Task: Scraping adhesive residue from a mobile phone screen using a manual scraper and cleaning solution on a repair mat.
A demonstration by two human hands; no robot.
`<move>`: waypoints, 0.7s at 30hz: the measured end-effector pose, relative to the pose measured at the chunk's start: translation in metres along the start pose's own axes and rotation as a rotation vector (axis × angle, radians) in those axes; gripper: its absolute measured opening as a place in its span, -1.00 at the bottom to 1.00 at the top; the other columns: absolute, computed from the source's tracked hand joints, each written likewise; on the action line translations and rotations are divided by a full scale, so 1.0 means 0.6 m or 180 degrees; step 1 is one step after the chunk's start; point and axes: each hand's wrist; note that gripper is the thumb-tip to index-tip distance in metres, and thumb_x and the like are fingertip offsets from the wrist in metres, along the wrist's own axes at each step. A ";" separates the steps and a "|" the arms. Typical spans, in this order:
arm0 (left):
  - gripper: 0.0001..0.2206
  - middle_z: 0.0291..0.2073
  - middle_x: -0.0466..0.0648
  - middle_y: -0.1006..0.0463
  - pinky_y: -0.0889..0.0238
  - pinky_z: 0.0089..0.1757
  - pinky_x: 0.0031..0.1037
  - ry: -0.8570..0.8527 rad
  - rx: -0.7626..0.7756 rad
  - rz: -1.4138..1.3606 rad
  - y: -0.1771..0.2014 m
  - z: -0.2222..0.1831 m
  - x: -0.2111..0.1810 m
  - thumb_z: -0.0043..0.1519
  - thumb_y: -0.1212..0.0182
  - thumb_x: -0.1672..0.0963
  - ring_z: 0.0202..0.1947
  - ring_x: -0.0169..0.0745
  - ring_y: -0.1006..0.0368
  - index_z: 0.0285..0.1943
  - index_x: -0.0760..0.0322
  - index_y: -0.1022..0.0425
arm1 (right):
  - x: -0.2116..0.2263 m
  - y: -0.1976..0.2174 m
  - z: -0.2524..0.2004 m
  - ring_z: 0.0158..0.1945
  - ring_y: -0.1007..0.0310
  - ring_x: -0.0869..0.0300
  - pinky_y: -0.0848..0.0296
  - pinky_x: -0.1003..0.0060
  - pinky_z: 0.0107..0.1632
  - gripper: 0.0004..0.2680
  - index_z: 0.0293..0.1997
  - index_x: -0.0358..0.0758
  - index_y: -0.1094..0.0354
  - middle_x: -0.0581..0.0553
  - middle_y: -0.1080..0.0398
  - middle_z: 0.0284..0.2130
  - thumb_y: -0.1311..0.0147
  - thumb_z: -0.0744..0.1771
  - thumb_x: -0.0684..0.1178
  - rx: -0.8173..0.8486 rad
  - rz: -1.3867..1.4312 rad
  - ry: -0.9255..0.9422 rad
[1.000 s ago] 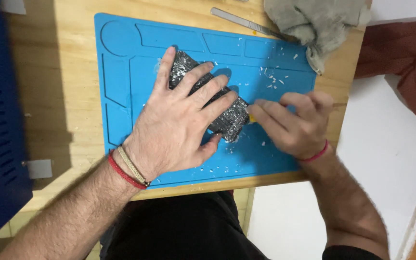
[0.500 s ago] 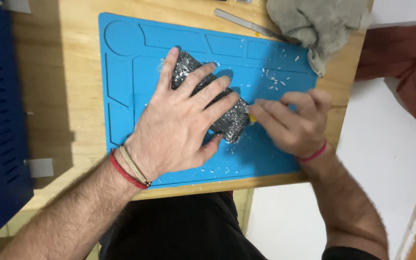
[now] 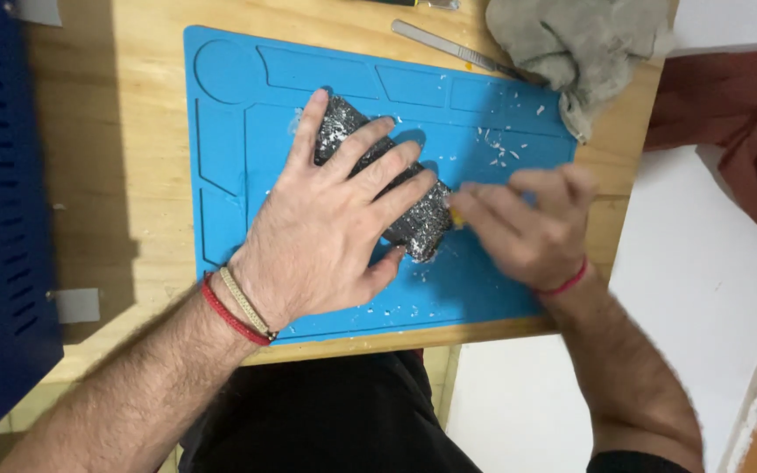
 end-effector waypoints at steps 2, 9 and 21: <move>-0.33 0.37 0.05 -0.51 0.12 0.40 0.54 0.0018 -0.0009 0.0005 0.000 0.000 0.001 0.10 -0.41 -0.12 0.41 0.24 -0.39 0.42 0.14 -0.58 | 0.037 -0.005 0.000 -0.14 -0.38 0.16 -0.17 0.14 -0.06 -0.94 -0.12 0.00 -0.66 0.12 -0.65 -0.10 -0.30 0.47 -0.07 -0.0121 0.0323 0.0247; -0.29 0.39 0.04 -0.51 0.17 0.43 0.52 0.0004 0.0104 0.0073 -0.001 -0.002 0.001 0.11 -0.37 -0.16 0.44 0.21 -0.37 0.46 0.10 -0.57 | 0.025 0.004 0.003 -0.16 -0.36 0.09 -0.14 0.08 -0.11 -0.90 -0.17 0.04 -0.64 0.17 -0.61 -0.21 -0.27 0.46 -0.11 -0.0039 0.0250 0.0208; -0.32 0.38 0.05 -0.53 0.13 0.39 0.59 -0.0007 -0.0022 -0.0139 -0.005 -0.004 0.001 0.05 -0.36 -0.05 0.43 0.28 -0.36 0.43 0.19 -0.58 | 0.027 0.008 0.019 -0.23 -0.40 0.14 -0.13 0.09 -0.11 -0.85 -0.22 0.01 -0.59 0.19 -0.54 -0.28 -0.19 0.50 -0.07 0.0076 0.0191 0.0200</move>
Point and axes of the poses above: each hand's wrist, its own z-axis towards the middle knuckle, its own y-axis out of the back of the hand, x = y × z
